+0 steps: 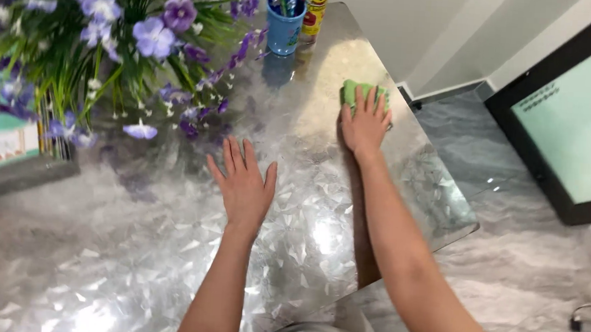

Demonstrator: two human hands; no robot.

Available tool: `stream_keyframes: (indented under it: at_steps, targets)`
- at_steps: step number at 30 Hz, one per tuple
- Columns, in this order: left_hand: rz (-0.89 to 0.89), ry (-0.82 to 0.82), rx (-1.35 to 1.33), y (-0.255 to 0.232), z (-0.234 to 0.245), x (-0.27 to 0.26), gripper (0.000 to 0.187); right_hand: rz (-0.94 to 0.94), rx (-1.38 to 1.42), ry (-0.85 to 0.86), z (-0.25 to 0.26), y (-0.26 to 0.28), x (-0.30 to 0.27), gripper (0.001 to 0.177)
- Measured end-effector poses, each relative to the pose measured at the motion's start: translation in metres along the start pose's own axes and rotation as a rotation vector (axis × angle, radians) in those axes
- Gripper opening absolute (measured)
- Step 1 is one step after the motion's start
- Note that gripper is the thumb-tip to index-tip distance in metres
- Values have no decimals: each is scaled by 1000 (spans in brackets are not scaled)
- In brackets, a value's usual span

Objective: The person wipes a glass tabletop with a green cloth, moving the cloth in circular and back-and-forth motions across the surface. The person avoids the items on the table, including a flower arrangement, a pen holder, and a small container.

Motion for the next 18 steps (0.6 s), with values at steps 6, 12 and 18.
stream_keyframes:
  at_steps: [6,12,18]
  targets:
    - [23,15,-9,-5,4,2,80,147,25,16,19,81,-69,69]
    - [6,-21,-36,-3,-2,1,70,348,134,95,39,143,-134,70]
    - [-24,-39,-66,0,-1,0,73,513,213,165,55,129,-158,71]
Point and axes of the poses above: each hand's wrist, its own x-axis towards the middle knuckle, its own z-axis out of the back of the hand, y = z × x, the point moved 7 cm from there along x, towards the middle knuckle
